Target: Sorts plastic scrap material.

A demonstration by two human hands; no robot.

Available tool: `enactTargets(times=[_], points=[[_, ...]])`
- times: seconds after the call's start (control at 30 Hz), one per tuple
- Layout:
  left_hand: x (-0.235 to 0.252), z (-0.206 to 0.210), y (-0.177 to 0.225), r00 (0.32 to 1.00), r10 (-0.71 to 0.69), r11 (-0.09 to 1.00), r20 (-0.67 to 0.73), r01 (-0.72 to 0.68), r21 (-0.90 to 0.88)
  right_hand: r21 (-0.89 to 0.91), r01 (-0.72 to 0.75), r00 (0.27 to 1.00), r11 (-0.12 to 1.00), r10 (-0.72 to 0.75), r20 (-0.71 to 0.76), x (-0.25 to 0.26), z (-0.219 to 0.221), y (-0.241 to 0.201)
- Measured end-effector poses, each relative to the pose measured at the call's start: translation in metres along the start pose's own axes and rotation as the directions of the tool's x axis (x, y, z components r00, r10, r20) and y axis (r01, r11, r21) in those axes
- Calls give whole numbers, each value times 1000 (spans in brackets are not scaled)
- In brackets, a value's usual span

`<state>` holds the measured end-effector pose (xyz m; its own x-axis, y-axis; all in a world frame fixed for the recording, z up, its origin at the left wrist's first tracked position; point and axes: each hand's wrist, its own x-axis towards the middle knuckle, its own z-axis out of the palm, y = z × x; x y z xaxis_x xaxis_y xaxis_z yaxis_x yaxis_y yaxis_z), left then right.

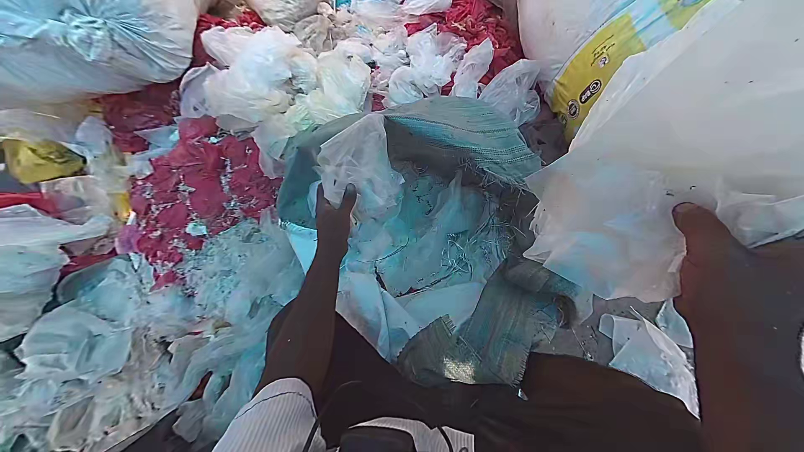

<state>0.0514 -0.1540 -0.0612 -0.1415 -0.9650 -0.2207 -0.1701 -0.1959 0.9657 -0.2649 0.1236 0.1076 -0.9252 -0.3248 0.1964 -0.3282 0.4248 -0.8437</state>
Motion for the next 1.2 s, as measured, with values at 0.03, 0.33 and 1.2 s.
enactTargets(times=[0.03, 0.33, 1.2], points=[[-6, -1, 13, 997, 73, 997, -10, -73, -8, -13, 6, 1000, 1000, -6, 19, -1, 5, -1], [-97, 131, 133, 566, 548, 692, 616, -721, 47, 258, -4, 974, 966, -54, 218, -20, 49, -50], [2, 57, -43, 674, -499, 851, 545, 261, 456, 116, 41, 992, 992, -26, -125, 16, -25, 37]])
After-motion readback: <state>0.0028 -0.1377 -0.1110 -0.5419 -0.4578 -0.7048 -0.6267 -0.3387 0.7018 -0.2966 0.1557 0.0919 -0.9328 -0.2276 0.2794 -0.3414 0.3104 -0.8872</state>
